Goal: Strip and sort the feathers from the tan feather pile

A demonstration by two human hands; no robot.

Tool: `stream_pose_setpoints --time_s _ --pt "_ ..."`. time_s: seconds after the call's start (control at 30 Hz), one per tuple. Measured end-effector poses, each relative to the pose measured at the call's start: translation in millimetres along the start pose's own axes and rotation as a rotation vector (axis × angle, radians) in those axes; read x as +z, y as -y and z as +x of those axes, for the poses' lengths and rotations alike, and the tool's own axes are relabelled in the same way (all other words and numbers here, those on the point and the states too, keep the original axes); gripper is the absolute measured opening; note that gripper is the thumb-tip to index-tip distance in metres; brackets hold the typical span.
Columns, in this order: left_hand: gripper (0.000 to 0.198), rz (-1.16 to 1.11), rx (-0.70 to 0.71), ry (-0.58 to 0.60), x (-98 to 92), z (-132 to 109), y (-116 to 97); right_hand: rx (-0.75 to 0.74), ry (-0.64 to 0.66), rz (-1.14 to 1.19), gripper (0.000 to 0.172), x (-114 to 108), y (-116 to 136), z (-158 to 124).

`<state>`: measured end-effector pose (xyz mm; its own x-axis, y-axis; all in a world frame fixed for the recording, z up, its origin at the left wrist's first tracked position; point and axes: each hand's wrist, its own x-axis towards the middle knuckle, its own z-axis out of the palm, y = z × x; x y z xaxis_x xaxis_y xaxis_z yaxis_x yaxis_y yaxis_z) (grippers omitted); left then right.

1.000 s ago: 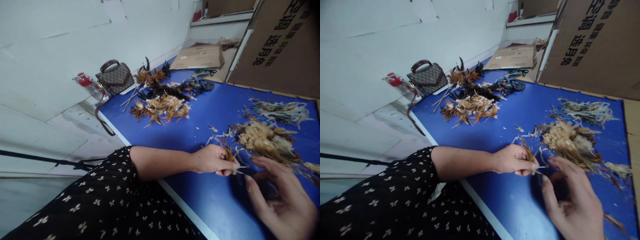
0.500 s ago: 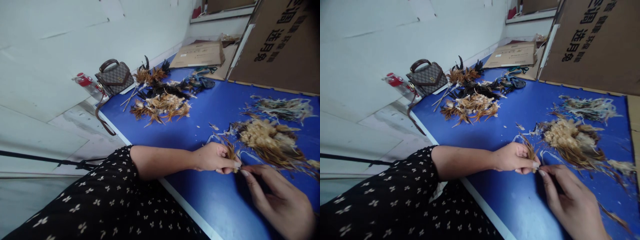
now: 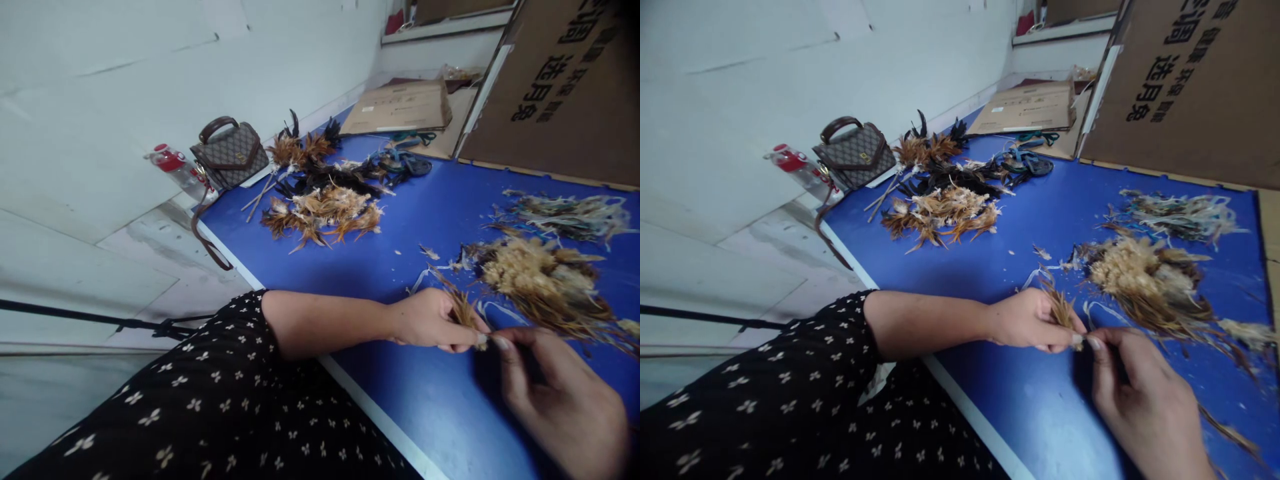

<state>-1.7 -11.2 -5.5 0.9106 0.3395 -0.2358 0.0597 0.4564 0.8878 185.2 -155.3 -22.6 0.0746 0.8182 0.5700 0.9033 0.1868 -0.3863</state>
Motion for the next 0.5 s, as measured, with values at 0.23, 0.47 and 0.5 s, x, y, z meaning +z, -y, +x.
stream_pose_setpoints --time_s 0.23,0.47,0.5 --pt "0.021 0.039 -0.014 -0.084 6.1 -1.4 -8.0 -0.071 -0.019 -0.037 0.014 -0.3 2.4 4.3" --pt "0.018 0.097 -0.019 -0.082 4.5 0.1 -11.1 -0.096 -0.059 -0.045 0.011 -3.2 5.2 5.8" --pt "0.018 0.113 -0.032 -0.076 4.5 -0.4 -12.4 -0.097 -0.059 -0.054 0.012 -4.1 5.3 5.5"
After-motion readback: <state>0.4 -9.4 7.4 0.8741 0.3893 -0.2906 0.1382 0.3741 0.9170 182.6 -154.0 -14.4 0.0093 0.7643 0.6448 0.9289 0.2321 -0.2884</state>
